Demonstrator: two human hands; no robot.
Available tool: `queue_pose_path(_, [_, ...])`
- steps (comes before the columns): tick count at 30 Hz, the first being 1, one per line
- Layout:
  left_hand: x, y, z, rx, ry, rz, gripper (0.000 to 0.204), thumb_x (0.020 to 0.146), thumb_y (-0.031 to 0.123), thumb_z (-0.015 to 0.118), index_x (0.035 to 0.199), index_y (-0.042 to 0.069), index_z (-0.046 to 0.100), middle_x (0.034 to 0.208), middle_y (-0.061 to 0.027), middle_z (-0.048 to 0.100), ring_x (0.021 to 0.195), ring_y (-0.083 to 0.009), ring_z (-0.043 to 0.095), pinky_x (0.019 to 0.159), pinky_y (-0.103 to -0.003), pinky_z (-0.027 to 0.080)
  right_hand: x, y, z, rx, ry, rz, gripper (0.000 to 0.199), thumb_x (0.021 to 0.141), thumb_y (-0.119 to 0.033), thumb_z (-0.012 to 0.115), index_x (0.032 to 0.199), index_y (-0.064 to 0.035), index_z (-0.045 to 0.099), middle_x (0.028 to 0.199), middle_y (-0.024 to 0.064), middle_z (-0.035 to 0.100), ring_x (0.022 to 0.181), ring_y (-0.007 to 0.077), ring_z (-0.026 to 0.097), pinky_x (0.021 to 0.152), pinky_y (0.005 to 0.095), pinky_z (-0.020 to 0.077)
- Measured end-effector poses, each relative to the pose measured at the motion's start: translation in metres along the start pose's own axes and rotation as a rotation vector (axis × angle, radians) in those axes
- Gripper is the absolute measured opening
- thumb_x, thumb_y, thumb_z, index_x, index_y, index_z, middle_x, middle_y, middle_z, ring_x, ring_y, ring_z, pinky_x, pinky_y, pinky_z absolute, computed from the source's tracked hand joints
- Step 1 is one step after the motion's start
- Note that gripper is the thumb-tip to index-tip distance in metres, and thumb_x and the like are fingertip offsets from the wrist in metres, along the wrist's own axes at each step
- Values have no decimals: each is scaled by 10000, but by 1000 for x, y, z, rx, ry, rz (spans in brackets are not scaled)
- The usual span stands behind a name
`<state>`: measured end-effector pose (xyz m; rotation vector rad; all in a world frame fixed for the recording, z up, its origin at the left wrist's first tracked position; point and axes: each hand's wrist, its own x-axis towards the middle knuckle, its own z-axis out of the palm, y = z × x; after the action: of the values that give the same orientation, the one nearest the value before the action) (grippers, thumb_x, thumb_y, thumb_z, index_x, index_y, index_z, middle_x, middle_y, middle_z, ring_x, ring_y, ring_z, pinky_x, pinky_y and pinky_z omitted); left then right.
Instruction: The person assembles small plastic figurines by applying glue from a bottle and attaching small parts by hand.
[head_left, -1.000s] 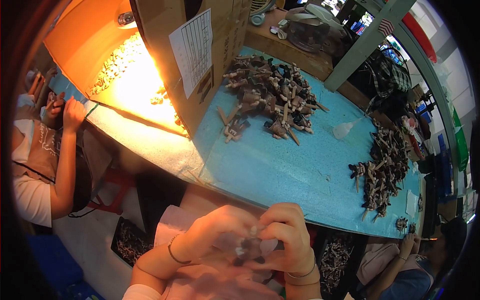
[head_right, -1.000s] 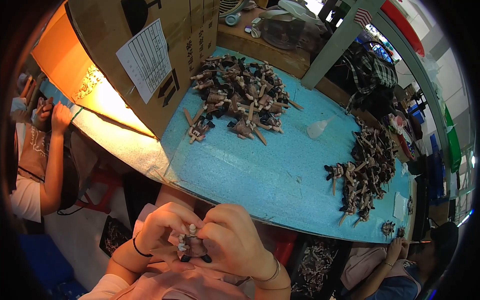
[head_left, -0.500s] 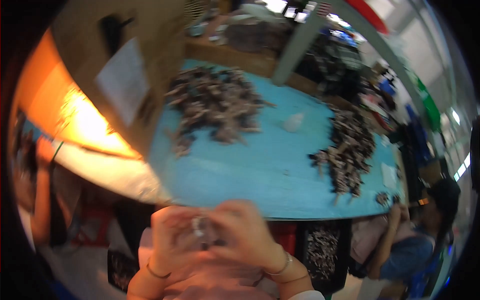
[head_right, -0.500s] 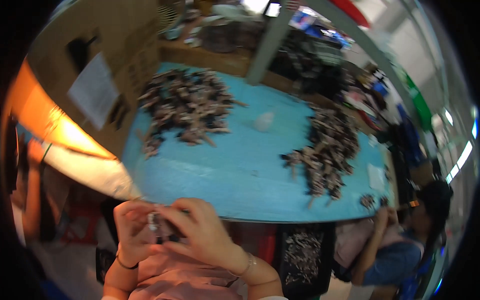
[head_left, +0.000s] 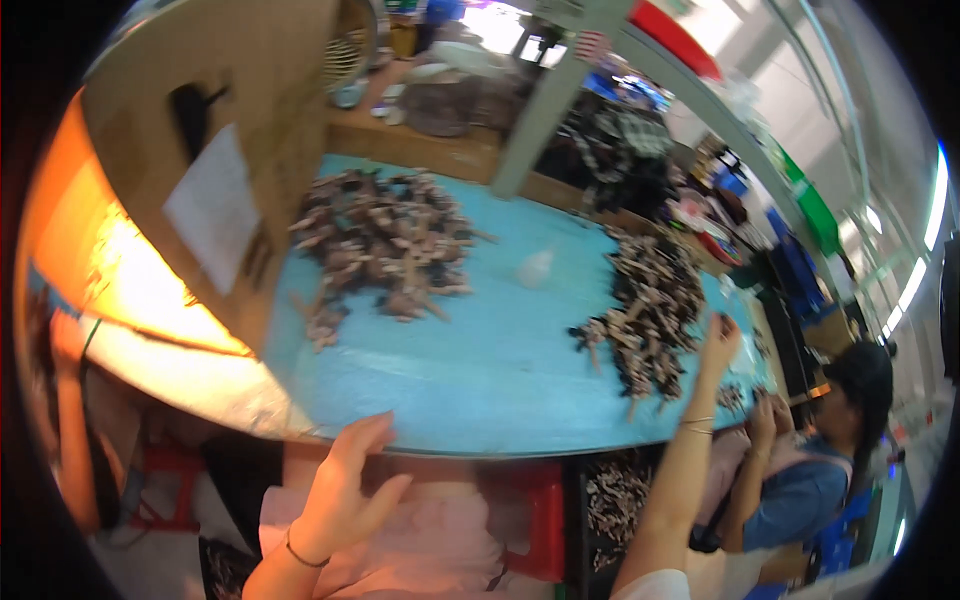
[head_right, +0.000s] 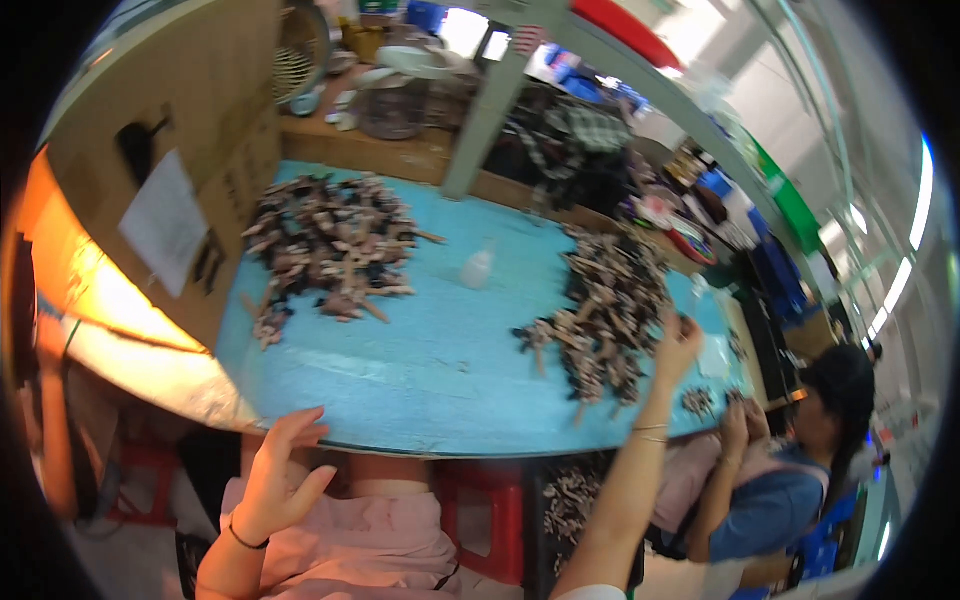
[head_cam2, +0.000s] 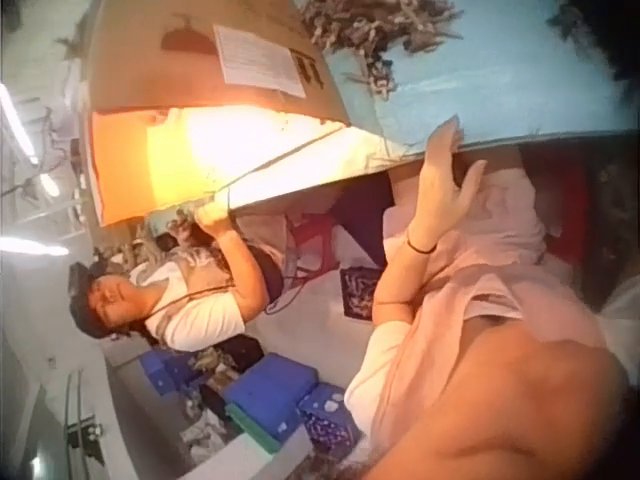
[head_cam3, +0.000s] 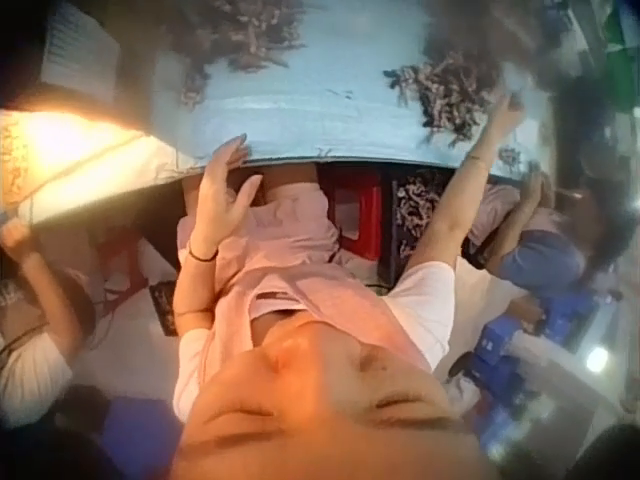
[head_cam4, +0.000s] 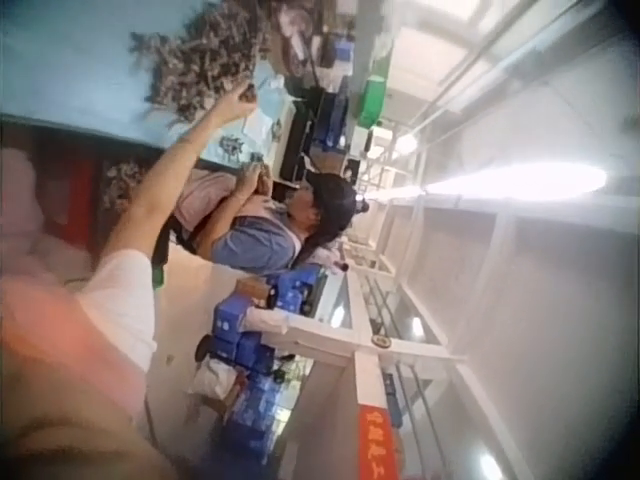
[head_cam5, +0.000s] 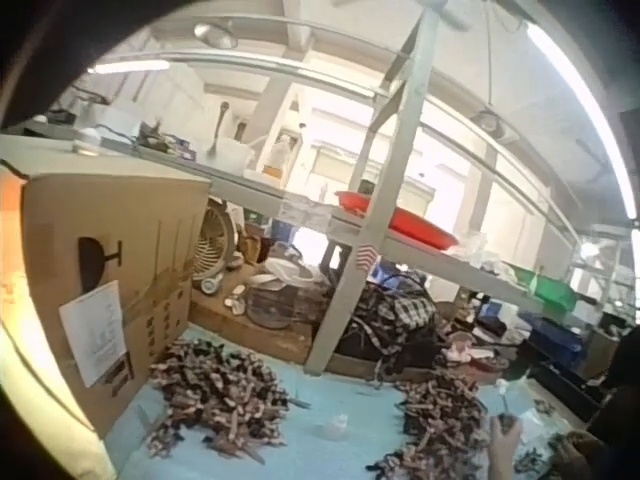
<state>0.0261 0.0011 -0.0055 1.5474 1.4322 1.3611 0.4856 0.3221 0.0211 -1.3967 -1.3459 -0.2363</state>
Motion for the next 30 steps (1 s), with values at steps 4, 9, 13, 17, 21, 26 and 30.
queue_pose_path(4, [22, -3, -21, 350, 142, 210, 484, 711, 44, 657, 1155, -8, 470, 1209, -194, 468, 1009, -347, 513, 878, -388, 424, 28, 140, -40, -280, -302, 315, 531, 784, -411, 640, 1010, 66, 585, 891, 164, 633, 842, 245, 590, 778, 341, 448])
queue_pose_path(9, [51, -35, -50, 637, 333, 217, 329, 723, 46, 619, 1030, -7, 516, 1184, -175, 494, 1014, -358, 499, 881, -410, 411, -15, 8, 8, -117, 26, 1, 444, 884, -272, 540, 1196, 34, 462, 1117, 138, 531, 1006, 226, 516, 873, 322, 401])
queue_pose_path(13, [84, -55, -70, 793, 210, 369, 247, 714, 59, 626, 947, 29, 552, 1150, -149, 506, 1020, -340, 494, 868, -404, 412, -68, -155, 36, 339, -498, -96, 413, 862, -186, 570, 1213, -4, 449, 1148, 127, 521, 1041, 220, 510, 868, 327, 410])
queue_pose_path(17, [87, -33, -58, 903, 31, 253, 304, 686, 105, 679, 967, 64, 572, 963, -89, 515, 924, -286, 504, 799, -376, 424, -103, -179, 91, 276, -709, -87, 507, 811, -235, 638, 1222, -10, 444, 1143, 132, 528, 1035, 221, 519, 834, 329, 430])
queue_pose_path(21, [86, -7, -49, 869, 25, 229, 326, 686, 92, 679, 992, 62, 573, 943, -82, 509, 917, -269, 501, 808, -370, 418, -113, -161, 132, 296, -813, 2, 537, 791, -258, 660, 1210, 2, 447, 1075, 127, 574, 966, 234, 559, 803, 334, 447])
queue_pose_path(26, [86, -30, -75, 669, -104, 327, 368, 693, 11, 631, 1050, 69, 563, 1046, -98, 535, 994, -296, 500, 846, -369, 424, -116, -177, 134, 289, -846, 24, 435, 815, -178, 629, 1143, 48, 454, 996, 123, 604, 864, 192, 583, 788, 298, 461])
queue_pose_path(30, [83, -33, -78, 682, -172, 346, 259, 693, 79, 657, 935, 82, 566, 924, -74, 557, 918, -278, 533, 792, -350, 451, -126, -203, 104, 720, -765, 196, 310, 844, -122, 584, 1083, 49, 485, 926, 111, 621, 832, 171, 588, 783, 280, 460])
